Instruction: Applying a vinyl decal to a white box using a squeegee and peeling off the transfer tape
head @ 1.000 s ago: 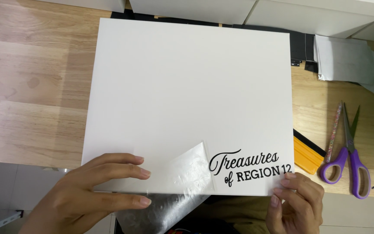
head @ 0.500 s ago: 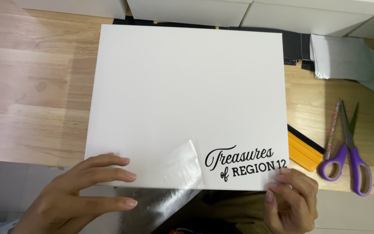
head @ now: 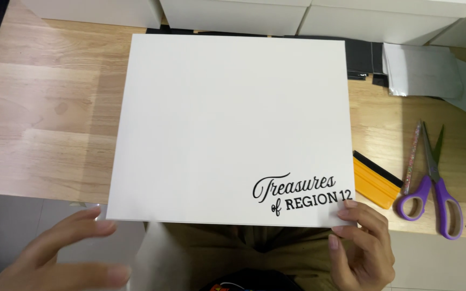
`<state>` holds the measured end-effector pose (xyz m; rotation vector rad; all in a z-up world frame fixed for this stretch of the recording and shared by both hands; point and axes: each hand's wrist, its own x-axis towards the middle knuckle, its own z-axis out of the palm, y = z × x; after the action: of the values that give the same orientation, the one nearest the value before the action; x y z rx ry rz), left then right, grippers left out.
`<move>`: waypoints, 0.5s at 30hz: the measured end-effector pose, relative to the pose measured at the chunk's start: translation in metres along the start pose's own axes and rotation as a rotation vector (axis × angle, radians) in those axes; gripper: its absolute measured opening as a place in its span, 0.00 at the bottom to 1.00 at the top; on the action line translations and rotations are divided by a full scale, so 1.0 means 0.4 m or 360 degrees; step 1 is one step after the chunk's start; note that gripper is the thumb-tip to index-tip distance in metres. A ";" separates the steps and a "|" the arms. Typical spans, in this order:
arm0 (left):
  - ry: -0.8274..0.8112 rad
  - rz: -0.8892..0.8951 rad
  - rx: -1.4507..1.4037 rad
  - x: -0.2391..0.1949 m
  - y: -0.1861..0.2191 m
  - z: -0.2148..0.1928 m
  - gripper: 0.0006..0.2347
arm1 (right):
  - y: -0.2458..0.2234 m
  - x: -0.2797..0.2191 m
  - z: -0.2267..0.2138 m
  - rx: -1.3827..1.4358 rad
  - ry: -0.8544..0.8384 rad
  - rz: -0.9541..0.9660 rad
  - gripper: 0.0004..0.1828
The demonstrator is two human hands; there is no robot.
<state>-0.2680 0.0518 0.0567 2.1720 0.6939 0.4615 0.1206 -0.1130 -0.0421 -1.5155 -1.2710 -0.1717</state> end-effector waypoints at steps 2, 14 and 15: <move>0.0319 0.0233 0.0145 0.014 0.042 0.055 0.13 | -0.017 -0.005 -0.026 0.0026 0.0004 0.0054 0.06; 0.0389 0.1071 0.0134 0.414 0.358 0.503 0.15 | -0.053 -0.083 -0.214 0.0816 -0.0036 0.0166 0.10; 0.0421 0.1091 0.0275 0.429 0.362 0.531 0.11 | -0.054 -0.082 -0.219 0.0742 0.0058 0.0455 0.11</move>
<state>0.0258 -0.0437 0.0542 2.5116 0.0954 1.0889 0.1340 -0.2047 -0.0166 -1.2597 -0.9664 0.2667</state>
